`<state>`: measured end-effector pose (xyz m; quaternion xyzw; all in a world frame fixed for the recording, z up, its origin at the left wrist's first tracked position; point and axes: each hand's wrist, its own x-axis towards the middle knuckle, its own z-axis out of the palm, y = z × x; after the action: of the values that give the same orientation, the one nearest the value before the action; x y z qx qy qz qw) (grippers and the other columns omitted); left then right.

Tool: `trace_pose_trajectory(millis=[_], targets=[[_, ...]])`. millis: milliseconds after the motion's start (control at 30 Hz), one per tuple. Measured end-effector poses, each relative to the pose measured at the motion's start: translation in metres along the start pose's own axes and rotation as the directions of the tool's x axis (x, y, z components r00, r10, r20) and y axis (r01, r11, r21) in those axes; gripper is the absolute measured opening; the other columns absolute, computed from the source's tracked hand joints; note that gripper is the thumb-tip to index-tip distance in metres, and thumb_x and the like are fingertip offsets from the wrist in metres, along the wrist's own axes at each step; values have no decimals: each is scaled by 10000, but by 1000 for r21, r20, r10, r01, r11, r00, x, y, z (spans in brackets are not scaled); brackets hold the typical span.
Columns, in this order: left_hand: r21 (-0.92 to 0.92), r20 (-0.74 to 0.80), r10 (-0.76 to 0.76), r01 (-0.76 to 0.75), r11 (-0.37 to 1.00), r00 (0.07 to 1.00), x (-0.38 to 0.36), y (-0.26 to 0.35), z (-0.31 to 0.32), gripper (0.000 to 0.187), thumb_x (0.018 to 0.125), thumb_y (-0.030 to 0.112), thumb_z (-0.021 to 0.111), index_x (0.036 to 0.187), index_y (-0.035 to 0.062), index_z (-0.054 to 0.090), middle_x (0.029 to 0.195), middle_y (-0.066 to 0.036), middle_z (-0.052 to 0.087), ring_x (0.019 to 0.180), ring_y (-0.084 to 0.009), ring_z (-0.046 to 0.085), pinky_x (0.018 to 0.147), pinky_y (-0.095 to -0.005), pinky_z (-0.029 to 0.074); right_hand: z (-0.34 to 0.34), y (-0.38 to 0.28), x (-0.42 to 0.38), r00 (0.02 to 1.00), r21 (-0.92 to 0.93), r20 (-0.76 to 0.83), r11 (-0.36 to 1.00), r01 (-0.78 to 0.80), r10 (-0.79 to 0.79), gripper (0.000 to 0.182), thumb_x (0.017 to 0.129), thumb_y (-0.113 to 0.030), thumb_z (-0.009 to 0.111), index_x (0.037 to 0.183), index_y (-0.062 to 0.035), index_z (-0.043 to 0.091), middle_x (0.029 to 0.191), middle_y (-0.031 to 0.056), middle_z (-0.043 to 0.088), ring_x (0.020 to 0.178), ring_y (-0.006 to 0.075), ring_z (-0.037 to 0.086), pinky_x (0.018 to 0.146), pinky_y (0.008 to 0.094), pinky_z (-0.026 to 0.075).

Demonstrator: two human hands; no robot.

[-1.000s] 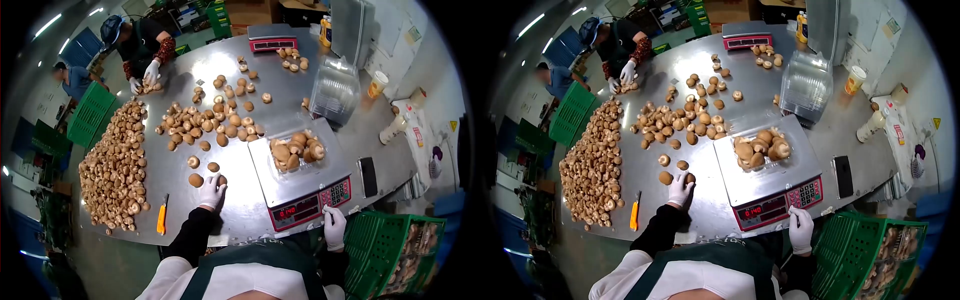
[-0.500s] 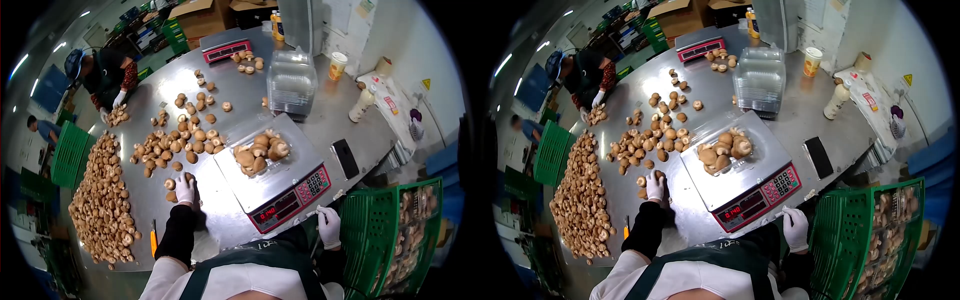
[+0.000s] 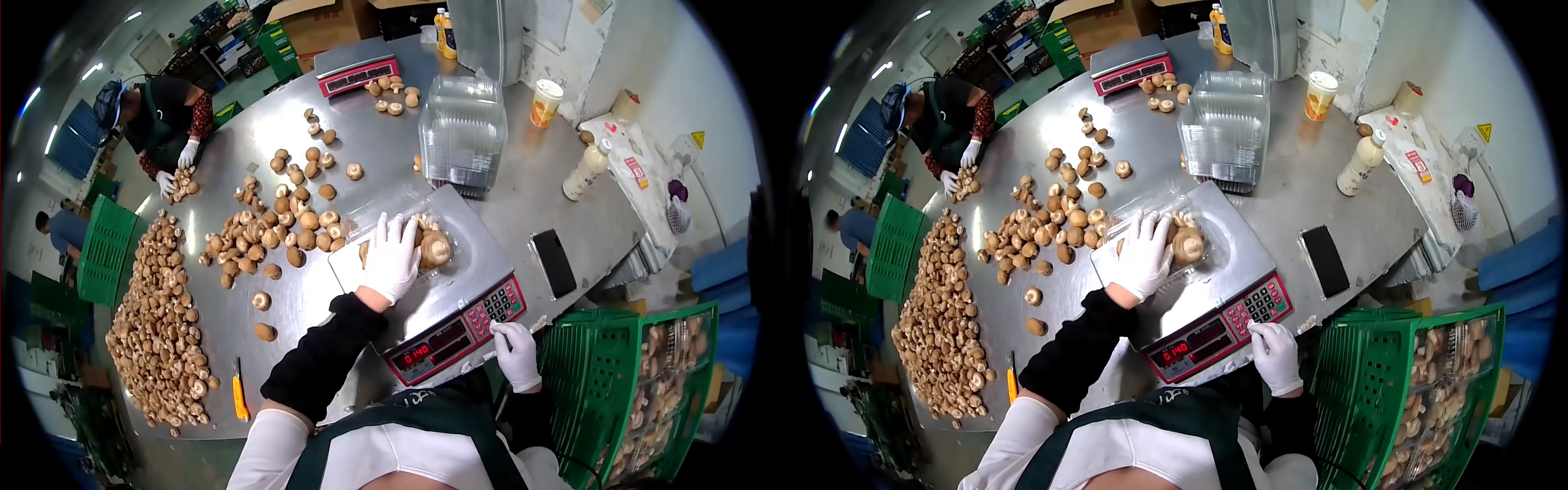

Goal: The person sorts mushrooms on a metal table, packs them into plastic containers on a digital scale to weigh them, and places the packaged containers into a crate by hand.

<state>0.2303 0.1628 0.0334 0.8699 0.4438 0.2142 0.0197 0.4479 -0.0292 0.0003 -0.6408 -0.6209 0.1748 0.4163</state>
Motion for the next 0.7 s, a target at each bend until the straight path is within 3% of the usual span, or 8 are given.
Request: trace_pose_trajectory(millis=[67,133,200,233,400,467,600,700], targets=[[-166,-121,31,-51,985,992,-6,-6,-4,503,873,190,562,1308,-12,408,1278,-250,428,1202,-455,389,1010,-465,346,-6,2,2,1000,-38,0,999,-22,22,102,777,-7,617,872,-31,644,860,109,655,811,282,620,742,360,484],[-367,-6,-156,143,919,988,-6,-2,-44,473,906,214,534,1308,-5,415,1298,-234,430,1246,-382,383,1037,-420,324,-10,10,6,1000,-32,-9,999,-28,28,97,777,-4,613,865,-29,643,862,109,656,815,284,620,748,360,483],[-379,-167,-184,109,919,969,-17,-27,-49,457,909,207,531,1293,-17,424,1245,-238,476,1196,-379,438,1028,-409,340,-16,14,16,999,-44,-51,999,-1,-1,91,776,-1,608,859,-22,640,864,112,656,817,285,620,744,361,482],[-419,-110,-286,216,882,952,-24,-36,-58,427,926,191,497,1299,-3,424,1267,-212,469,1214,-338,434,1039,-392,327,-21,14,23,998,-70,-61,997,28,-32,85,777,3,603,854,-13,635,858,118,654,820,286,618,745,361,482],[-612,-79,-492,348,710,867,-67,-72,-66,388,961,163,440,1317,10,410,1305,-150,448,1229,-255,419,1036,-345,318,-24,5,63,996,-13,-47,997,81,-82,114,780,21,587,883,-8,628,874,123,642,825,291,606,760,360,465],[-602,-94,-510,359,713,855,-82,-71,-64,402,964,185,453,1328,22,403,1297,-145,452,1215,-244,428,1026,-344,327,-16,-5,82,990,14,-45,990,137,-136,120,778,20,589,888,-12,629,879,123,638,833,295,600,768,362,460],[-626,61,-617,511,589,785,-94,-54,-58,492,908,229,567,1330,35,407,1248,-152,476,1154,-258,462,976,-361,375,8,-32,117,963,91,-81,960,264,-257,155,756,6,615,908,-24,630,900,108,629,834,289,592,776,361,456],[-450,-3,-453,403,797,892,-98,-42,-42,576,842,209,638,1344,59,400,1252,-161,444,1157,-287,456,974,-386,387,27,-56,138,917,-5,-93,921,388,-387,258,727,-65,673,980,-46,628,973,91,597,858,275,548,787,360,434]])
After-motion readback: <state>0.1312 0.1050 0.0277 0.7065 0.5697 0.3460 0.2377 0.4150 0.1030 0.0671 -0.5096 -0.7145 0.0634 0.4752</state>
